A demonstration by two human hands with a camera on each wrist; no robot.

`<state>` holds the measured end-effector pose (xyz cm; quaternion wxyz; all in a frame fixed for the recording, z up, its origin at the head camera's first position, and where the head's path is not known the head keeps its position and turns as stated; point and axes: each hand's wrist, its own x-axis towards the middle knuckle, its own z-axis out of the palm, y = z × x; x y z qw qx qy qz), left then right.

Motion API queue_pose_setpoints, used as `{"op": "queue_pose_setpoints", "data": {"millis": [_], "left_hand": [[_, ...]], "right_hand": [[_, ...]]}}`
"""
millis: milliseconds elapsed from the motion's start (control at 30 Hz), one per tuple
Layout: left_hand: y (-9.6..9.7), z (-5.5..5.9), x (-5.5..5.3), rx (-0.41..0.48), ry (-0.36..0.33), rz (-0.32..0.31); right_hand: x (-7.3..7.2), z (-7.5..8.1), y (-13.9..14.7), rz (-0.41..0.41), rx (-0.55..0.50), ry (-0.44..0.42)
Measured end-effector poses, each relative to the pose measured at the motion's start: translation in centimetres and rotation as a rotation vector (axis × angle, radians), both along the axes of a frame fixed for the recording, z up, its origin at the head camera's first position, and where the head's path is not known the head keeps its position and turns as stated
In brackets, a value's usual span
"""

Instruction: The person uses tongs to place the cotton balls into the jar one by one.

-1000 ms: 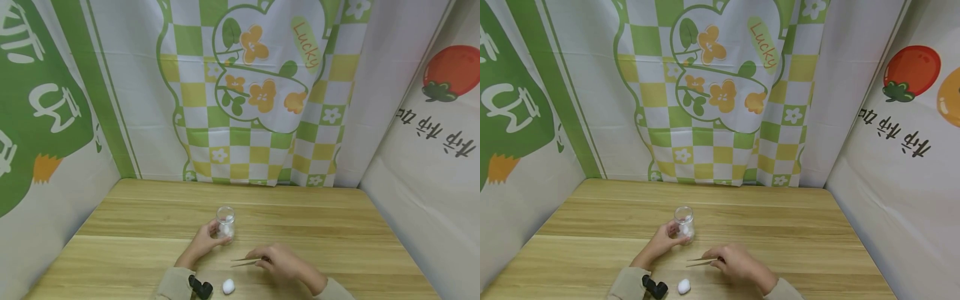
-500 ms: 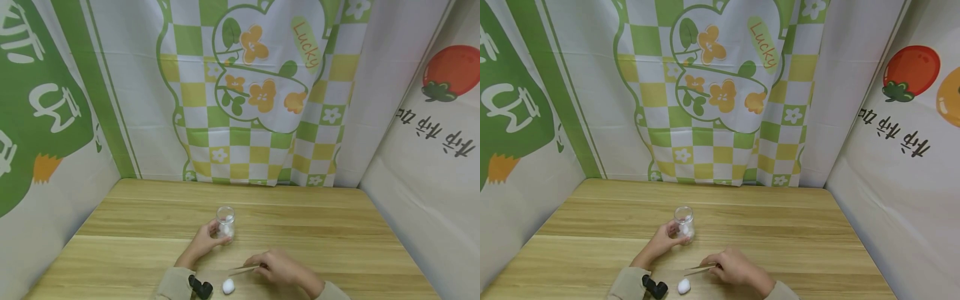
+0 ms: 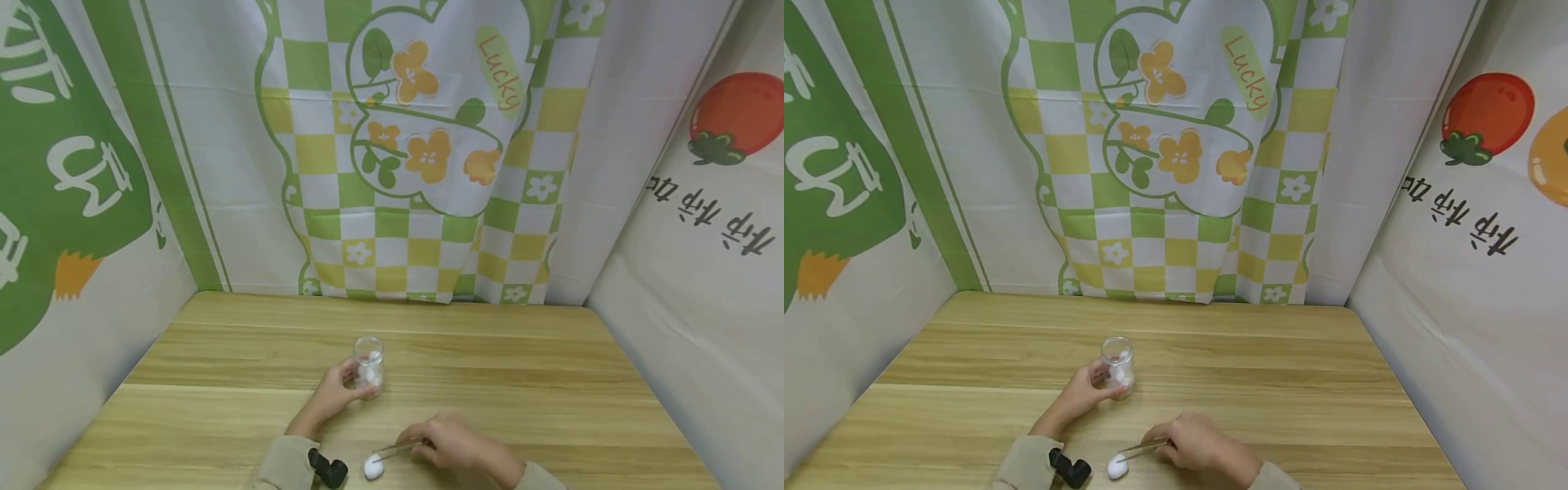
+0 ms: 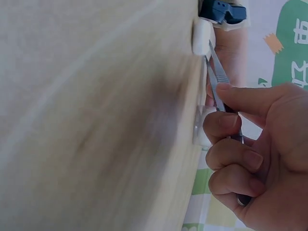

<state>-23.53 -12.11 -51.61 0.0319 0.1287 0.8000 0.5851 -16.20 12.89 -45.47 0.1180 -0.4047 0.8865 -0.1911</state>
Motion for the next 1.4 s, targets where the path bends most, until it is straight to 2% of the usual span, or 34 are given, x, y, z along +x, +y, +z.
{"op": "queue_pose_setpoints", "data": {"millis": [167, 567, 833, 1400], "left_hand": [[0.02, -0.03, -0.1, -0.003, -0.001, -0.002], [0.03, 0.04, -0.02, 0.005, -0.017, 0.003], [0.0, 0.28, 0.11, 0.018, -0.028, -0.002], [0.0, 0.34, 0.12, 0.026, -0.033, -0.001]], "right_hand": [[0.24, -0.29, -0.26, -0.037, 0.041, -0.041], [0.25, -0.83, -0.53, -0.054, 0.077, 0.043], [0.22, -1.01, -0.31, -0.054, 0.041, 0.062], [-0.12, -0.34, -0.21, -0.037, -0.013, 0.089]]}}
